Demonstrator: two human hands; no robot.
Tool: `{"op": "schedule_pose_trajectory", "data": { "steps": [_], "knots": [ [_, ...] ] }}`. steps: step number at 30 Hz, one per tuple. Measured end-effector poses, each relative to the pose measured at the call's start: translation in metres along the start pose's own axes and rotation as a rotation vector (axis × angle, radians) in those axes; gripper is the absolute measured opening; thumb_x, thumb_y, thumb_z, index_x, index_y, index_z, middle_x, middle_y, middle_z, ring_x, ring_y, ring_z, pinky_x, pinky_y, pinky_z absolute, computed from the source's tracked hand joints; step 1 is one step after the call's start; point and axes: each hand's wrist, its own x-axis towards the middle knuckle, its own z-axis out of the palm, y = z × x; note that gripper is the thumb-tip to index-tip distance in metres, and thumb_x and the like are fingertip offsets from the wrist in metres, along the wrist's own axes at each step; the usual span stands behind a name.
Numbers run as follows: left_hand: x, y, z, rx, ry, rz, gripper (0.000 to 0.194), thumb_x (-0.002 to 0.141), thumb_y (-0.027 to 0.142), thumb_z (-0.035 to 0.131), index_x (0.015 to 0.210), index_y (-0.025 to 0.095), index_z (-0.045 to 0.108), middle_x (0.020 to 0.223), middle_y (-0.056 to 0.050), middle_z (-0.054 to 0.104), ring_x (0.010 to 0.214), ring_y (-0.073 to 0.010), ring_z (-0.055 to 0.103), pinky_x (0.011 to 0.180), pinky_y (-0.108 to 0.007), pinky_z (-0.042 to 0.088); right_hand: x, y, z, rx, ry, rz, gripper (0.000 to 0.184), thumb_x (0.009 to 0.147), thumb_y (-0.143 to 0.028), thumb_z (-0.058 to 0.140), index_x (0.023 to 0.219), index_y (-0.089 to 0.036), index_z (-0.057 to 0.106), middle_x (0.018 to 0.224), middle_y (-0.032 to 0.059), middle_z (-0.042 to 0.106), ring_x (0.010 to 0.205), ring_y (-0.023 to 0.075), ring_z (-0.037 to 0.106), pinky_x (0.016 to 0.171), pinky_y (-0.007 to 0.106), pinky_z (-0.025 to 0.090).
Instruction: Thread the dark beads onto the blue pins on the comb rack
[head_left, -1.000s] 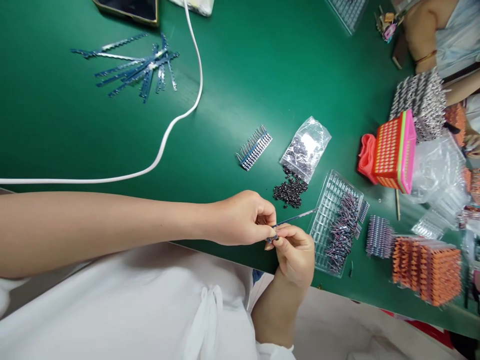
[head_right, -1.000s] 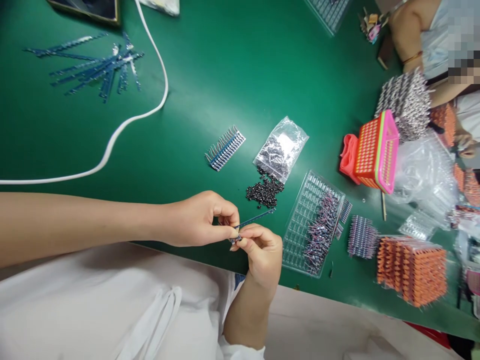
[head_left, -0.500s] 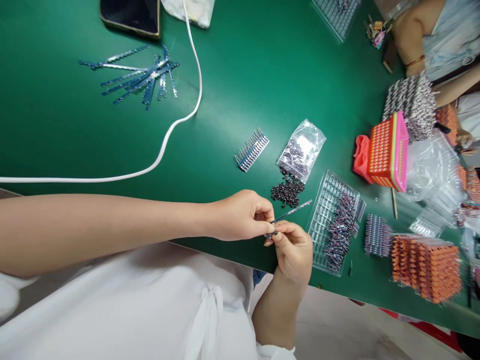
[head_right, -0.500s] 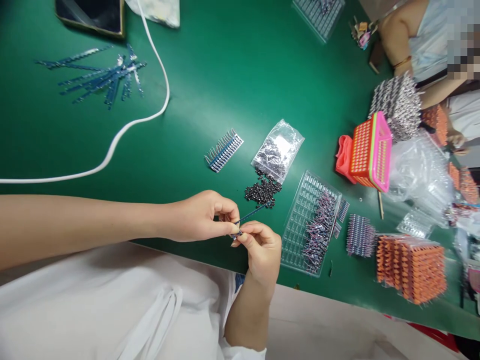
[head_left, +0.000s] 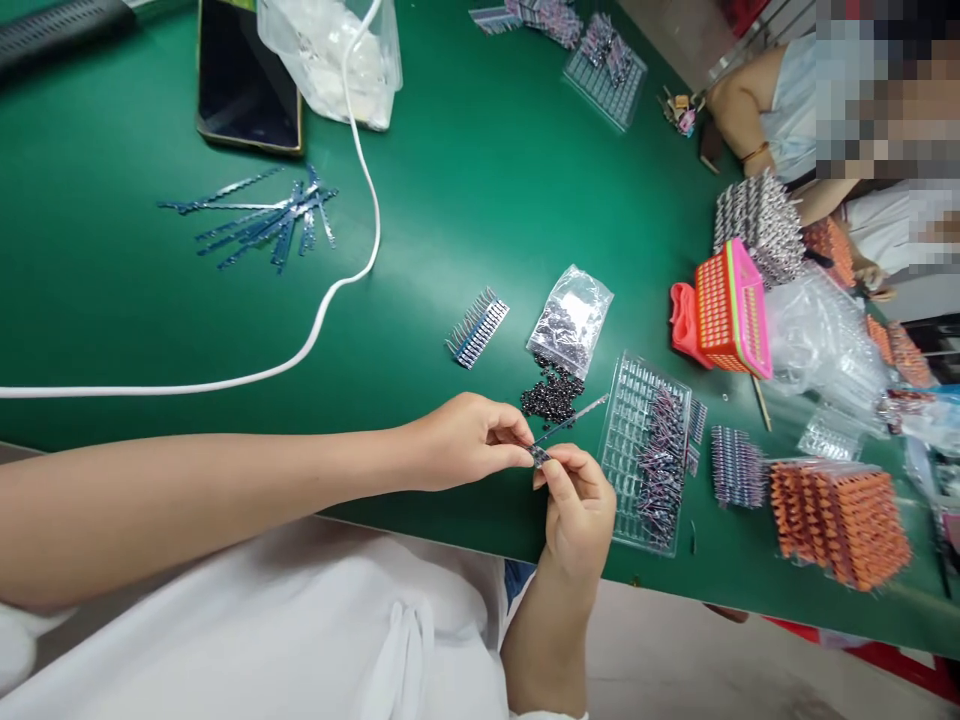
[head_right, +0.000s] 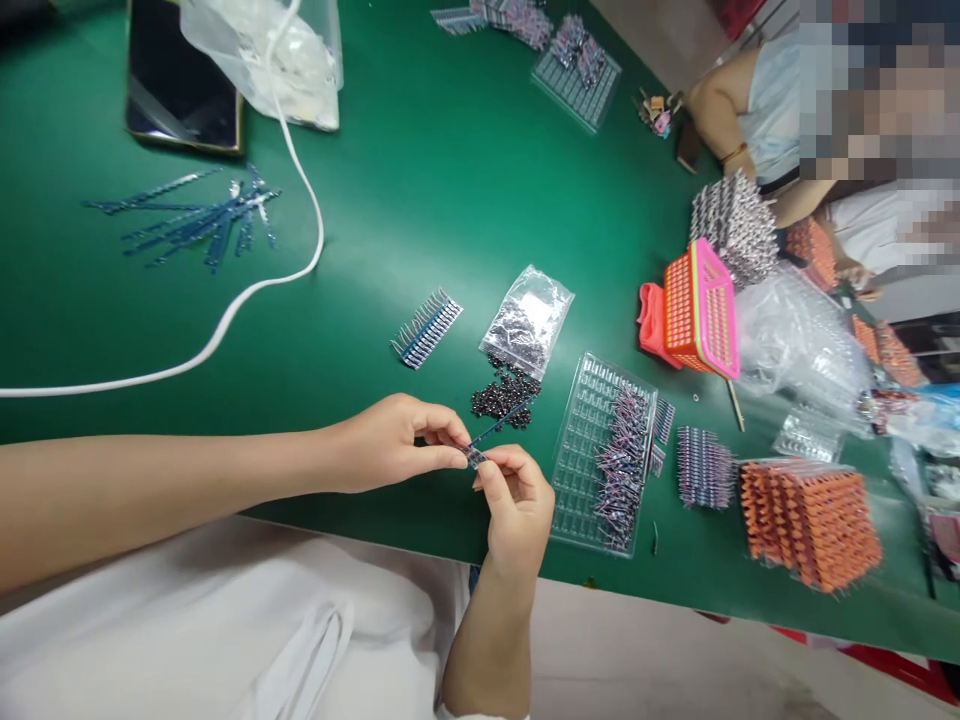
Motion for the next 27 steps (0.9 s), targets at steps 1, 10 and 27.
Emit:
{"op": "schedule_pose_trajectory", "data": {
  "steps": [1, 10, 27],
  "knots": [
    [0.0, 0.001, 0.0, 0.018, 0.004, 0.012, 0.019, 0.084, 0.033, 0.062, 0.088, 0.017, 0.072, 0.081, -0.003, 0.075, 0.076, -0.0164, 0.064, 0.068, -0.024, 0.045, 0.0, 0.0, 0.0, 0.01, -0.005, 0.002, 0.011, 0.081, -0.03, 0.073, 0.084, -0.02, 0.069, 0.078, -0.0002, 0.062, 0.062, 0.0108, 0.055, 0.059, 0.025, 0.044],
    [-0.002, 0.002, 0.0, 0.237, -0.029, 0.127, 0.026, 0.091, 0.037, 0.05, 0.079, 0.019, 0.065, 0.071, 0.002, 0.061, 0.066, -0.0139, 0.051, 0.062, -0.022, 0.037, 0.001, -0.001, 0.001, 0.122, -0.128, 0.1, 0.018, 0.075, -0.035, 0.077, 0.08, -0.02, 0.07, 0.071, -0.0013, 0.063, 0.058, 0.0103, 0.055, 0.056, 0.023, 0.045],
    [0.005, 0.002, -0.006, 0.044, -0.066, -0.011, 0.03, 0.086, 0.048, 0.058, 0.083, 0.019, 0.064, 0.083, -0.002, 0.073, 0.082, -0.0198, 0.065, 0.076, -0.027, 0.047, -0.007, -0.029, -0.046, -0.525, 0.265, -0.217, 0.019, 0.086, -0.037, 0.064, 0.087, -0.02, 0.071, 0.082, 0.0024, 0.068, 0.074, 0.0151, 0.061, 0.069, 0.027, 0.048]
  ]
}}
